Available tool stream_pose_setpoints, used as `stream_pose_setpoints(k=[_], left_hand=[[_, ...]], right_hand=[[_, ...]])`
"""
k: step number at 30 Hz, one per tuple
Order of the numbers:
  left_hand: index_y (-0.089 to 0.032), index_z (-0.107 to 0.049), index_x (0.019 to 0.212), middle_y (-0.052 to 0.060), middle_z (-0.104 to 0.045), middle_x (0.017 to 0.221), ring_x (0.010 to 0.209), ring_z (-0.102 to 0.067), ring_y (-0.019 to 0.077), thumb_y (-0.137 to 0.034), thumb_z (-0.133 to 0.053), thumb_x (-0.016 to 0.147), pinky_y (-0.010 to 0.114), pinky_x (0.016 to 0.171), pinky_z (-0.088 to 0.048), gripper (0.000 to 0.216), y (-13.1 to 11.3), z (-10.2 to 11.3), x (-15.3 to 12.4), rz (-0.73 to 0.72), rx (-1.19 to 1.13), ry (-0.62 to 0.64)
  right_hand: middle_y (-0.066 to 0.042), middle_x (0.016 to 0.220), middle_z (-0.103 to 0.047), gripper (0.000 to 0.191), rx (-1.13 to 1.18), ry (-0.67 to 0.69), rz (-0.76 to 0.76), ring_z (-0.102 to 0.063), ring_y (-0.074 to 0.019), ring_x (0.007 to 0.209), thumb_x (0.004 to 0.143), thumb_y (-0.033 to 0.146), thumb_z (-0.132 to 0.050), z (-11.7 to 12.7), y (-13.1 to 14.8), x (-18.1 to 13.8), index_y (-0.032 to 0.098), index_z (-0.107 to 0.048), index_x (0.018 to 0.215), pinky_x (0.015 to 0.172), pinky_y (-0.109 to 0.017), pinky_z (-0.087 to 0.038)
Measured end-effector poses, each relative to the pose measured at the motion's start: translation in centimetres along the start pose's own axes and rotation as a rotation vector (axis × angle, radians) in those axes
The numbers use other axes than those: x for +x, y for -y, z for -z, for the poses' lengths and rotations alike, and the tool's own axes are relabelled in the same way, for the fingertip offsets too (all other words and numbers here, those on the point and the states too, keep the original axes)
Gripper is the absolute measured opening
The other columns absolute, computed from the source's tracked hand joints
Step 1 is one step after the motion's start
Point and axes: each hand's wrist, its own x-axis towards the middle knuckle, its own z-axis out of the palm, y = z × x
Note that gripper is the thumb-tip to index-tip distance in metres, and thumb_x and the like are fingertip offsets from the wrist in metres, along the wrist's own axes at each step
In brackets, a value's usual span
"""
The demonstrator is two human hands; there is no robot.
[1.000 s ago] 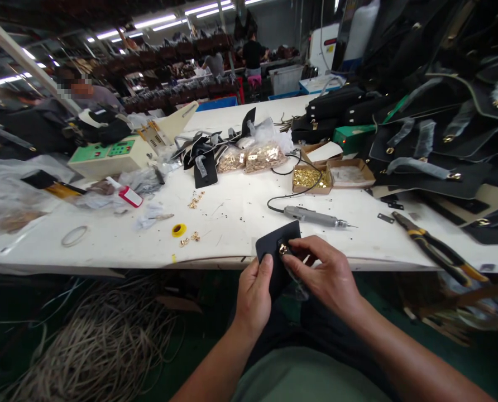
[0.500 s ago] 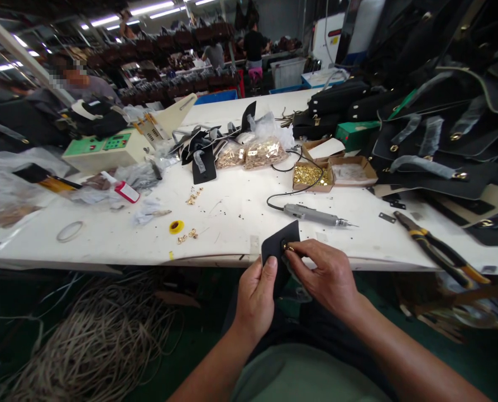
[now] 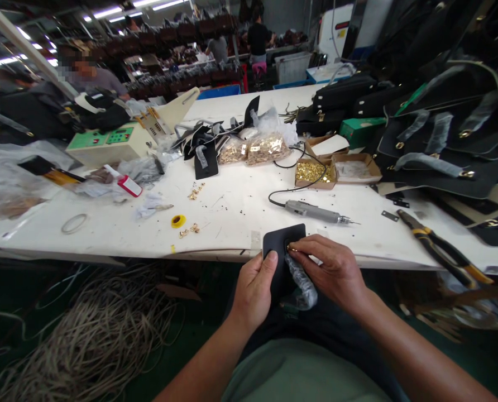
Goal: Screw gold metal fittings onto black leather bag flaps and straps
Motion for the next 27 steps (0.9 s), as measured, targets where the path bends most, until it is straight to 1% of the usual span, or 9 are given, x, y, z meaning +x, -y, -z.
stream_pose_setpoints(k=[4,7,11,13,16,19,21,24,27], left_hand=[[-0.014,-0.075,0.113,0.009,-0.078,0.103,0.095,-0.071,0.0237,-0.047,-0.067,0.093,0.034,0.09,-0.054,0.039,-0.4,-0.5,0.8,0.068,-0.292,-0.026],[-0.014,-0.075,0.108,0.009,-0.079,0.105,0.101,-0.073,0.0251,-0.041,-0.077,0.085,0.037,0.096,-0.056,0.035,-1.4,-0.2,2.0,0.14,-0.499,-0.207],[-0.017,-0.073,0.116,0.008,-0.079,0.113,0.106,-0.074,0.0249,-0.034,-0.076,0.085,0.038,0.101,-0.057,0.035,-2.4,0.9,3.8,0.225,-0.657,-0.372],[-0.019,-0.072,0.121,0.007,-0.079,0.112,0.105,-0.075,0.0254,-0.035,-0.073,0.088,0.04,0.099,-0.058,0.037,-2.3,1.0,4.0,0.247,-0.7,-0.365],[-0.016,-0.072,0.12,0.01,-0.08,0.107,0.099,-0.076,0.0275,-0.041,-0.07,0.089,0.043,0.095,-0.061,0.039,-1.4,0.4,3.3,0.304,-0.693,-0.225],[-0.011,-0.072,0.114,0.013,-0.08,0.099,0.089,-0.077,0.0281,-0.038,-0.076,0.085,0.044,0.089,-0.062,0.04,-0.4,-0.6,1.9,0.373,-0.588,-0.063],[-0.011,-0.072,0.112,0.012,-0.079,0.095,0.084,-0.076,0.026,-0.034,-0.078,0.082,0.041,0.085,-0.062,0.039,0.0,-1.1,1.2,0.331,-0.527,-0.083],[-0.014,-0.07,0.114,0.009,-0.078,0.098,0.083,-0.074,0.0219,-0.038,-0.075,0.086,0.035,0.081,-0.059,0.037,0.3,-1.1,1.0,0.192,-0.493,-0.149],[-0.016,-0.071,0.103,0.004,-0.075,0.09,0.078,-0.068,0.017,-0.045,-0.071,0.089,0.028,0.075,-0.053,0.032,0.7,-0.6,0.9,0.055,-0.333,-0.182]], right_hand=[[-0.005,0.098,-0.074,0.023,0.085,-0.081,-0.114,-0.069,-0.0168,0.084,0.093,0.024,-0.069,0.1,0.0,0.1,0.024,-0.073,0.116,0.076,-0.03,-0.056],[-0.006,0.101,-0.072,0.032,0.183,-0.152,-0.372,-0.067,-0.0185,0.087,0.089,0.037,-0.073,0.1,-0.1,-0.8,0.022,-0.072,0.117,0.076,-0.031,-0.055],[-0.007,0.102,-0.075,0.037,0.558,0.034,-0.757,-0.068,-0.0209,0.091,0.087,0.049,-0.073,-0.5,0.0,-3.3,0.02,-0.073,0.109,0.078,-0.031,-0.054],[-0.007,0.1,-0.076,0.034,0.791,0.117,-0.854,-0.069,-0.0215,0.09,0.087,0.048,-0.074,-1.3,0.3,-4.4,0.019,-0.074,0.103,0.08,-0.032,-0.054],[-0.005,0.093,-0.077,0.031,0.97,0.038,-0.913,-0.068,-0.0208,0.081,0.085,0.046,-0.077,-2.3,0.6,-4.8,0.019,-0.075,0.099,0.076,-0.033,-0.054],[-0.006,0.091,-0.075,0.034,0.885,-0.006,-0.904,-0.067,-0.0213,0.079,0.084,0.049,-0.076,-2.5,0.6,-4.3,0.018,-0.073,0.099,0.071,-0.033,-0.053],[-0.006,0.094,-0.074,0.039,0.628,-0.082,-0.842,-0.066,-0.0218,0.081,0.082,0.049,-0.078,-2.2,0.5,-3.9,0.019,-0.071,0.106,0.07,-0.033,-0.052],[-0.006,0.1,-0.07,0.041,0.181,-0.244,-0.569,-0.064,-0.021,0.084,0.082,0.041,-0.08,-1.5,0.6,-3.9,0.022,-0.068,0.116,0.075,-0.034,-0.052],[-0.006,0.098,-0.07,0.022,0.032,-0.13,-0.294,-0.063,-0.0204,0.087,0.087,0.034,-0.076,-1.3,0.9,-3.9,0.023,-0.072,0.106,0.08,-0.035,-0.051]])
